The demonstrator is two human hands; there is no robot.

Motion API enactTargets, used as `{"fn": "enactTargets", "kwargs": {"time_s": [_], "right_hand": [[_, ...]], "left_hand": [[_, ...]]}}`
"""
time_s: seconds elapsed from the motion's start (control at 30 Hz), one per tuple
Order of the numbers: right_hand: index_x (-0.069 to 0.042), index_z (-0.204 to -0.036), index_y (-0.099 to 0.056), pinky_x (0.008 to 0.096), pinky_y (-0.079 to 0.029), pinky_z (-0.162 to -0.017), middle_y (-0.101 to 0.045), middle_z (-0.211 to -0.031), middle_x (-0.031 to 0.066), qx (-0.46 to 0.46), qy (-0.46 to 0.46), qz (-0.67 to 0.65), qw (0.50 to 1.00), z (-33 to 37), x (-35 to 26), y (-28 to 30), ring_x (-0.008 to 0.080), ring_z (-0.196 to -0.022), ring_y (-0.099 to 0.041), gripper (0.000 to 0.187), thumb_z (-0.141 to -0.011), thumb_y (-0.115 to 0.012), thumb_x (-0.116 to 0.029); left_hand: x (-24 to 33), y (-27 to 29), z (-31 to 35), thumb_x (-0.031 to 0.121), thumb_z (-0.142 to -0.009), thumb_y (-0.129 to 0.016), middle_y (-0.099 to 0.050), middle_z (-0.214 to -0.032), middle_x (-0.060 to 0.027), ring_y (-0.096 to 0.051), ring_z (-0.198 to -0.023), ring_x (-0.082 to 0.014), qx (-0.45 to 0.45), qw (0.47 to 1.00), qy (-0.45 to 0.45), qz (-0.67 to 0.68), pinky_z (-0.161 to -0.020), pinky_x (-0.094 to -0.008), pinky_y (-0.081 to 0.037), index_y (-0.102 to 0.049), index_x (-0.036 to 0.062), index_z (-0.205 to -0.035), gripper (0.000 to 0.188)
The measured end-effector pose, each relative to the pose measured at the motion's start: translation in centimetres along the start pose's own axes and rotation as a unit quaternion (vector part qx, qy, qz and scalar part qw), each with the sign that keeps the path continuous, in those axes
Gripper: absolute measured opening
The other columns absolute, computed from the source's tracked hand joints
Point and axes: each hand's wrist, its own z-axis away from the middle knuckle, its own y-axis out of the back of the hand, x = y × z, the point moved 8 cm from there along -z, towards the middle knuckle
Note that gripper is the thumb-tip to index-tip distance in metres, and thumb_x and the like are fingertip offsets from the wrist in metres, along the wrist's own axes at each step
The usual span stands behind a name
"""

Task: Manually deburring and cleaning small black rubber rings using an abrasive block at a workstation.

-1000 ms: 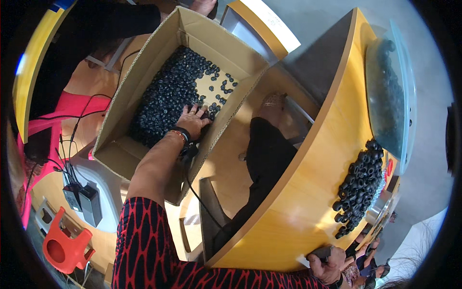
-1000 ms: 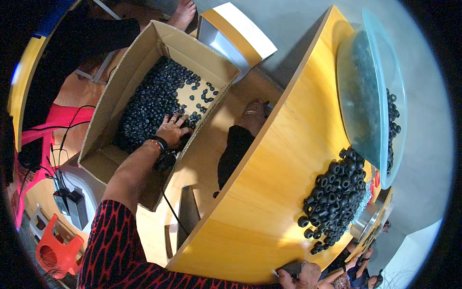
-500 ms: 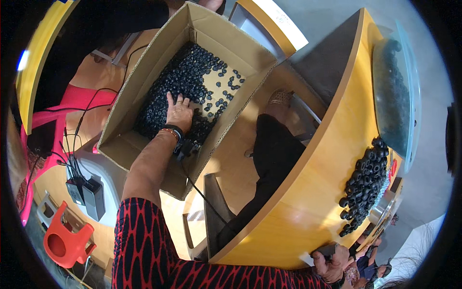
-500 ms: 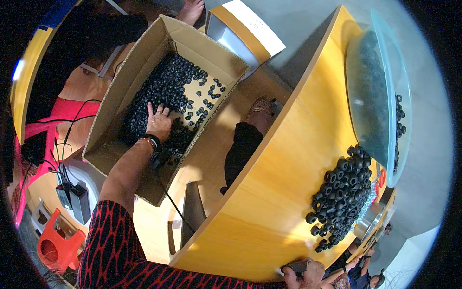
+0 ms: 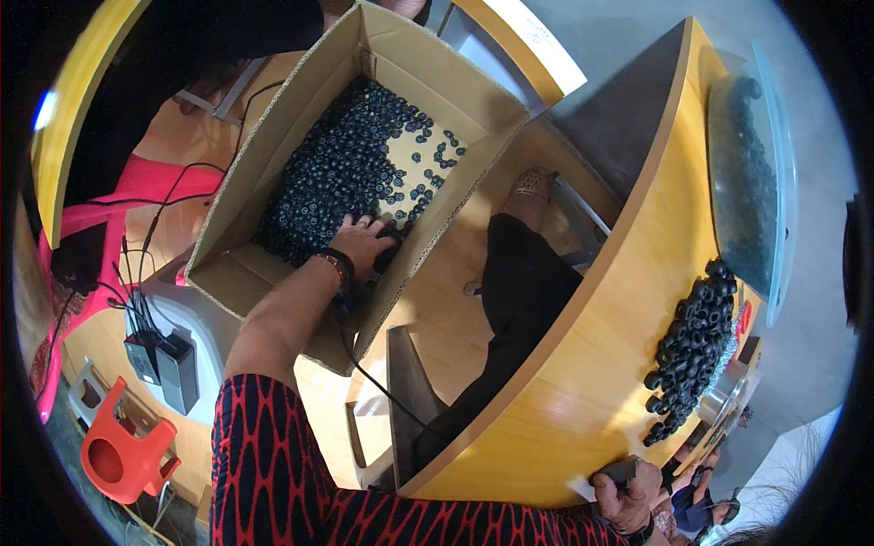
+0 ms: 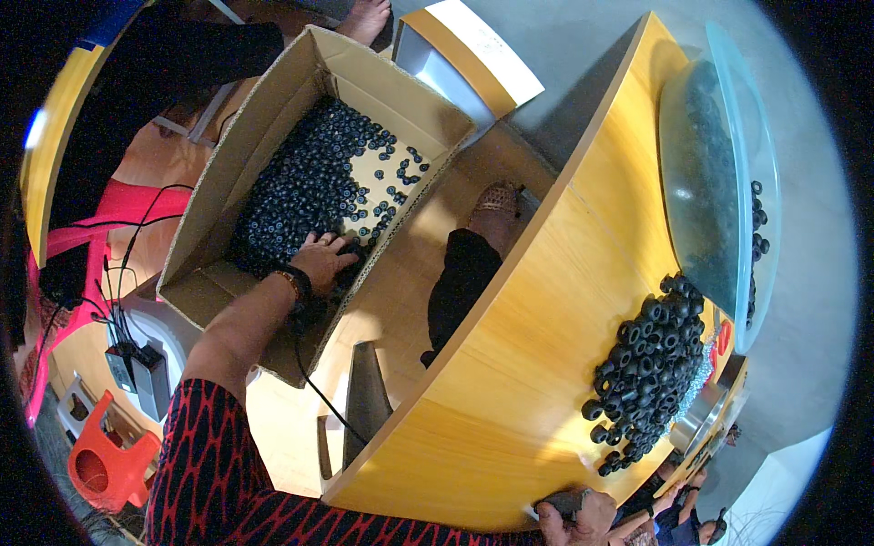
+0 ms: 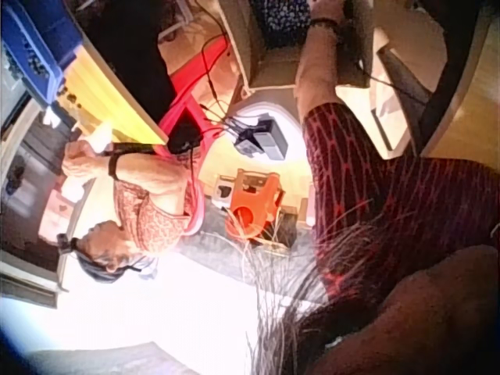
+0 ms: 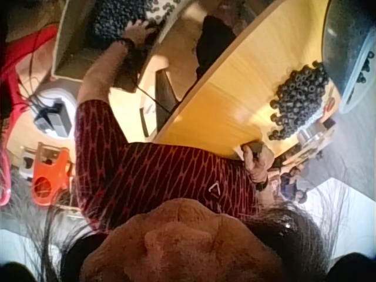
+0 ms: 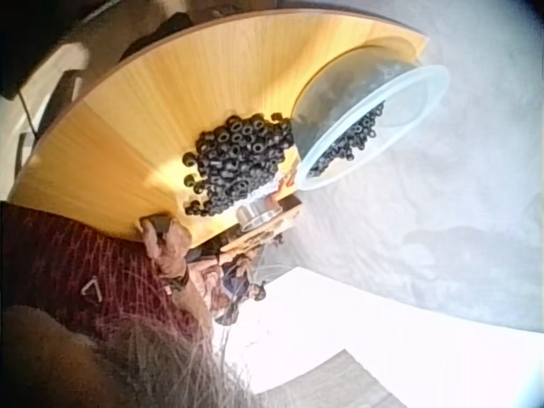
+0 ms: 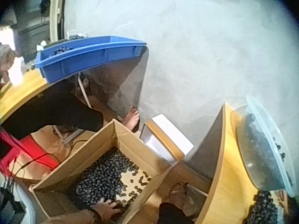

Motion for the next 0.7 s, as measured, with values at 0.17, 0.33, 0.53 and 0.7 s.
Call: {"fn": "enactTargets", "kwargs": {"time_s": [0.17,0.33,0.53,0.7], "right_hand": [[-0.010,-0.075,-0.059,0.0435,-0.036,-0.058,-0.056,-0.068,0.0078,-0.020,-0.006,-0.078,0.997,-0.8,-0.1,-0.1,0.0315,-0.061,-0.052,0.029,-0.081,-0.074,-0.034],[-0.009,-0.078,-0.063,0.0408,-0.040,-0.054,-0.060,-0.068,0.0074,-0.004,0.022,-0.066,0.998,-3.2,-2.4,1.3,0.0287,-0.057,-0.055,0.018,-0.082,-0.073,-0.022],[-0.006,-0.087,-0.064,0.0398,-0.043,-0.050,-0.065,-0.071,0.0088,-0.037,0.033,-0.122,0.991,-3.6,-2.8,1.4,0.0285,-0.055,-0.057,0.009,-0.085,-0.071,-0.012],[-0.005,-0.089,-0.063,0.0392,-0.044,-0.050,-0.066,-0.072,0.0098,-0.056,0.033,-0.139,0.988,-4.3,-3.2,1.4,0.0294,-0.055,-0.059,0.010,-0.086,-0.071,-0.011]], "left_hand": [[-1.4,-1.4,-1.2,0.024,-0.080,-0.071,-0.044,-0.147,-0.0102,-0.043,-0.134,-0.0324,-0.065,0.992,0.005,-0.106,-0.107,-0.0568,-0.034,-0.066,0.0215,-0.124,0.044],[-3.5,1.0,-4.2,0.027,-0.079,-0.073,-0.058,-0.128,-0.0138,-0.055,-0.119,-0.0308,0.040,0.994,0.105,0.010,-0.101,-0.0500,-0.043,-0.069,0.0111,-0.114,0.039],[-1.9,11.4,-8.6,0.021,-0.084,-0.066,-0.046,-0.147,-0.0161,-0.050,-0.128,-0.0397,0.355,0.918,0.044,0.172,-0.106,-0.0491,-0.041,-0.049,0.0138,-0.141,0.059],[-0.2,12.4,-11.6,0.019,-0.080,-0.066,-0.031,-0.159,-0.0154,-0.031,-0.144,-0.0435,0.299,0.944,0.040,0.137,-0.116,-0.0561,-0.028,-0.041,0.0167,-0.149,0.073]]}}
